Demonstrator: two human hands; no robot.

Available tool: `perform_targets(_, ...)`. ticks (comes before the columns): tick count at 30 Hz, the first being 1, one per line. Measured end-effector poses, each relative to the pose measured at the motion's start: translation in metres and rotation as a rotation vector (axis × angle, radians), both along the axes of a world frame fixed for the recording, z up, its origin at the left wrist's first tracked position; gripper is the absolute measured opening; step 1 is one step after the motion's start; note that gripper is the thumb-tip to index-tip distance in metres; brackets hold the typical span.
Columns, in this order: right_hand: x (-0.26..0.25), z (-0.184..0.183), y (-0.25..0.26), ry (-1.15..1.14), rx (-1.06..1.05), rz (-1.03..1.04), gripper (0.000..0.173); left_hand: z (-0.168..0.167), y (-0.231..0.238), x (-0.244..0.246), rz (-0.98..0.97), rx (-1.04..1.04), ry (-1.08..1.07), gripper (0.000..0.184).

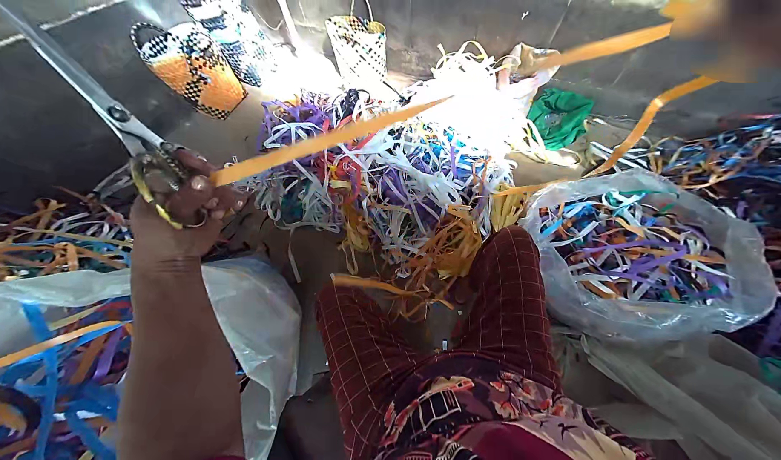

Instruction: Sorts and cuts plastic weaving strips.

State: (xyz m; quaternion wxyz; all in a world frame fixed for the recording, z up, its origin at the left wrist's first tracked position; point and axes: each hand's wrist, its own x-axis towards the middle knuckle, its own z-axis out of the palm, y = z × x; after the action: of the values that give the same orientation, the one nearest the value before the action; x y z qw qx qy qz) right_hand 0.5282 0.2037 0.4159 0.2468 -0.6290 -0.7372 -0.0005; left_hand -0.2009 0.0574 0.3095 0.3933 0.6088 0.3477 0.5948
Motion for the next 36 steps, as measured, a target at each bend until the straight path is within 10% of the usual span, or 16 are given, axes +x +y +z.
perform_targets(4, -0.017, -0.016, -0.016, 0.063, -0.109, -0.136, 0.043, -0.011, -0.017, -0.01, 0.0, -0.073, 0.09, 0.027)
perform_targets(11, -0.117, -0.077, -0.035, 0.351, -0.483, -0.113, 0.031, -0.057, -0.032, 0.017, 0.621, -0.233, 0.275, 0.035)
perform_targets(20, -0.301, -0.167, -0.072, 0.836, -0.819, 0.544, 0.033, -0.119, -0.047, 0.154, 0.085, -0.483, 0.841, 0.044)
perform_targets(36, -0.312, -0.198, -0.096, 0.673, -0.931, 0.588, 0.019, -0.152, -0.037, 0.188, -0.208, -0.611, 0.674, 0.039)
